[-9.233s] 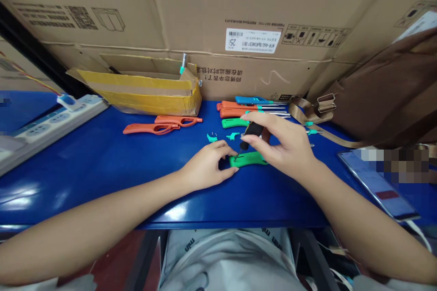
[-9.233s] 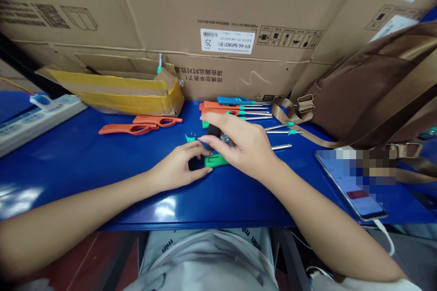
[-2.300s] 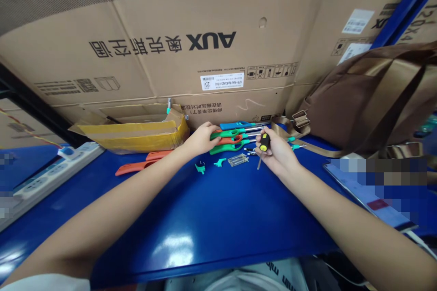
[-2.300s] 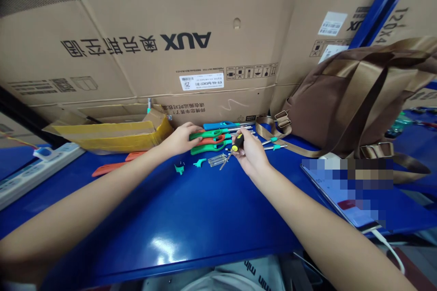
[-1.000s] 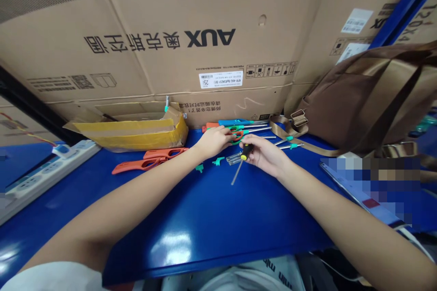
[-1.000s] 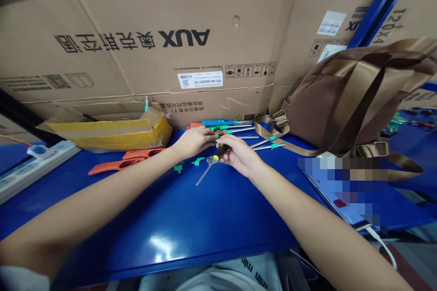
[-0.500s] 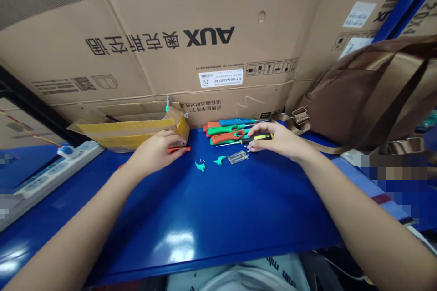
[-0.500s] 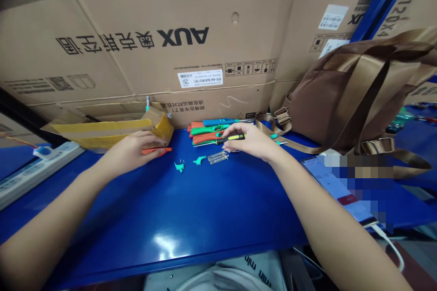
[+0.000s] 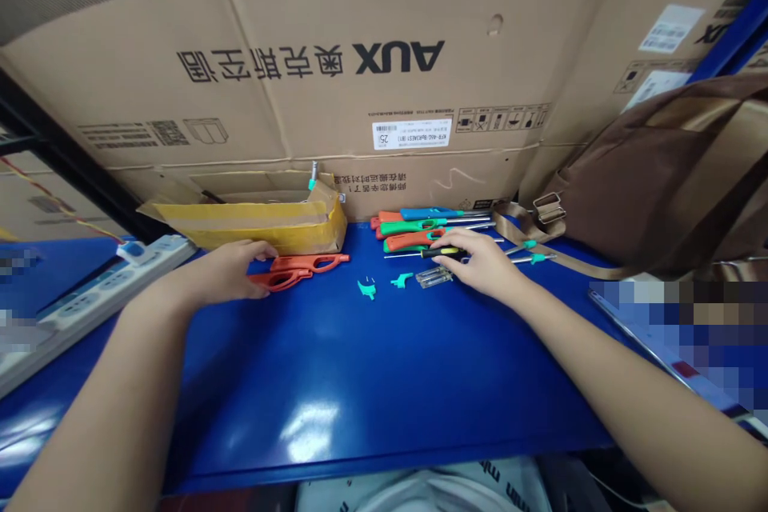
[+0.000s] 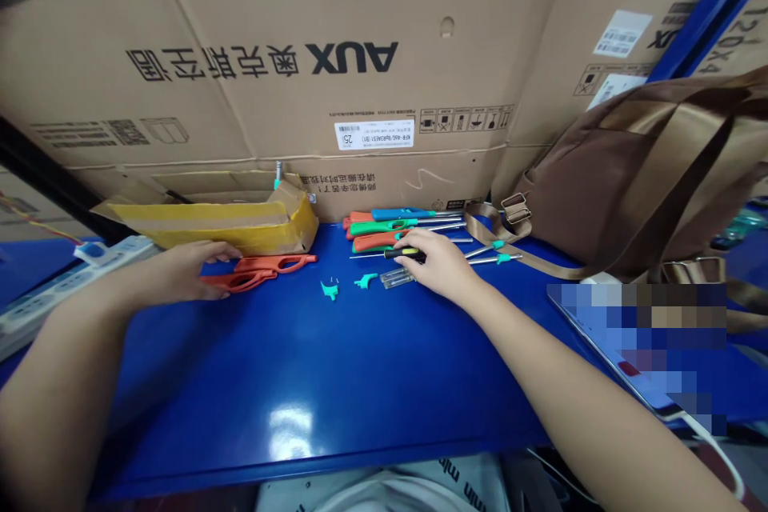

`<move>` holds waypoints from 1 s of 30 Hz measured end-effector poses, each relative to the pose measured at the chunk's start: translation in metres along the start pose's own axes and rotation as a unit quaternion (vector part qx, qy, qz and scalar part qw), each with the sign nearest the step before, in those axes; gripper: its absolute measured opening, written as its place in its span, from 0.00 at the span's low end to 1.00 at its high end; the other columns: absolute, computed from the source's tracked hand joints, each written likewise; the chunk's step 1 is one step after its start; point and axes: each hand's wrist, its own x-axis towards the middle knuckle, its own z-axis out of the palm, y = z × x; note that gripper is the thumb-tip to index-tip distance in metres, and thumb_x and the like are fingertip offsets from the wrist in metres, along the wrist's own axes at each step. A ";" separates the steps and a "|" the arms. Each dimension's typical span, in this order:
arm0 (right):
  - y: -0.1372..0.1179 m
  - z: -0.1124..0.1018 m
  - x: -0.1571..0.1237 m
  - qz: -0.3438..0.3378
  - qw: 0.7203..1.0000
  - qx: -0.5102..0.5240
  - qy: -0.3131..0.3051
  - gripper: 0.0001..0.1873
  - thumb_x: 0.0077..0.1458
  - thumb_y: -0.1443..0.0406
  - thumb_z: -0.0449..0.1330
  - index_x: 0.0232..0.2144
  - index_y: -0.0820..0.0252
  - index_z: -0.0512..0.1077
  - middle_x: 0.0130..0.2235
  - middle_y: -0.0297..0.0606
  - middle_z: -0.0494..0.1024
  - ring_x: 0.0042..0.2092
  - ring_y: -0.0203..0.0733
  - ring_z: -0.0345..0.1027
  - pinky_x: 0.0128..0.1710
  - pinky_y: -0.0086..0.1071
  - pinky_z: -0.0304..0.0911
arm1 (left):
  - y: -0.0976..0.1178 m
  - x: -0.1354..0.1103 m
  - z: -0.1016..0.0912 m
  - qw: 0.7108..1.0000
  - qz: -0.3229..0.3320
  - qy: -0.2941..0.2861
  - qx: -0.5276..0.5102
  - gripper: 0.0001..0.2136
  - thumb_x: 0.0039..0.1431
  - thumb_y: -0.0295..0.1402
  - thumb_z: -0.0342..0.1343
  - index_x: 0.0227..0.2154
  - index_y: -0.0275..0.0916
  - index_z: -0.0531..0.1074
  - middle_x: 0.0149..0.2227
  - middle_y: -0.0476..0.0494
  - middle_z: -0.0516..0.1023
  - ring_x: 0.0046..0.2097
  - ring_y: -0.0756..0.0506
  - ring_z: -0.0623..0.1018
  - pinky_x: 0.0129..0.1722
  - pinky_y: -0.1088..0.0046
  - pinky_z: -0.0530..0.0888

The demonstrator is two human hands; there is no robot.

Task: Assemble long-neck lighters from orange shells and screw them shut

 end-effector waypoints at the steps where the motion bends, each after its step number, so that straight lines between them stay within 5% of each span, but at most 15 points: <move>1: 0.003 0.005 0.001 0.001 1.000 -0.031 -0.001 0.09 0.58 0.64 0.63 0.41 0.55 0.80 0.46 0.43 0.82 0.48 0.51 0.75 0.51 0.46 0.68 | -0.003 0.000 0.001 1.000 -0.010 -0.004 0.001 0.30 0.44 0.35 0.62 0.53 0.31 0.71 0.55 0.31 0.76 0.54 0.33 0.76 0.54 0.63 0.71; 4: 0.008 0.019 0.003 -0.003 0.998 -0.061 -0.020 0.08 0.58 0.64 0.64 0.41 0.53 0.81 0.45 0.42 0.84 0.49 0.53 0.74 0.52 0.49 0.66 | -0.010 0.002 0.005 0.999 -0.033 -0.020 0.000 0.31 0.39 0.33 0.62 0.52 0.32 0.72 0.52 0.31 0.77 0.52 0.31 0.77 0.50 0.62 0.72; 9: 0.010 0.029 0.004 -0.013 0.996 -0.075 -0.045 0.09 0.61 0.66 0.61 0.39 0.53 0.81 0.44 0.40 0.85 0.49 0.53 0.74 0.54 0.51 0.63 | -0.009 0.006 0.005 0.998 -0.031 -0.057 -0.022 0.20 0.39 0.29 0.53 0.40 0.37 0.75 0.39 0.47 0.81 0.42 0.41 0.77 0.40 0.74 0.70; 14: 0.007 0.026 0.000 -0.016 0.995 -0.092 -0.040 0.09 0.62 0.65 0.59 0.41 0.56 0.80 0.46 0.44 0.83 0.51 0.56 0.72 0.53 0.52 0.62 | -0.006 0.001 -0.001 0.992 -0.054 -0.112 -0.030 0.11 0.35 0.29 0.51 0.26 0.40 0.72 0.22 0.55 0.70 0.28 0.47 0.70 0.28 0.76 0.63; 20: 0.003 0.024 -0.004 -0.024 0.993 -0.103 -0.046 0.11 0.62 0.68 0.57 0.41 0.55 0.79 0.47 0.42 0.83 0.52 0.55 0.71 0.54 0.52 0.61 | -0.008 -0.011 -0.002 0.979 -0.053 -0.194 -0.047 0.12 0.33 0.28 0.52 0.26 0.40 0.76 0.23 0.55 0.75 0.29 0.45 0.73 0.27 0.75 0.62; 26: -0.020 0.016 -0.008 -0.084 0.993 -0.058 -0.065 0.09 0.64 0.66 0.56 0.39 0.55 0.78 0.45 0.41 0.82 0.49 0.50 0.72 0.54 0.48 0.62 | 0.056 -0.033 0.005 0.948 0.109 -0.286 -0.087 0.07 0.38 0.29 0.60 0.26 0.41 0.75 0.25 0.54 0.75 0.27 0.47 0.71 0.24 0.75 0.60; 30: -0.056 -0.004 -0.018 -0.116 0.974 -0.001 -0.193 0.11 0.68 0.60 0.55 0.43 0.53 0.77 0.45 0.40 0.81 0.48 0.45 0.73 0.53 0.40 0.64 | 0.115 -0.048 0.023 0.944 0.233 -0.223 -0.068 0.04 0.45 0.31 0.63 0.27 0.42 0.74 0.23 0.54 0.74 0.24 0.49 0.69 0.23 0.74 0.59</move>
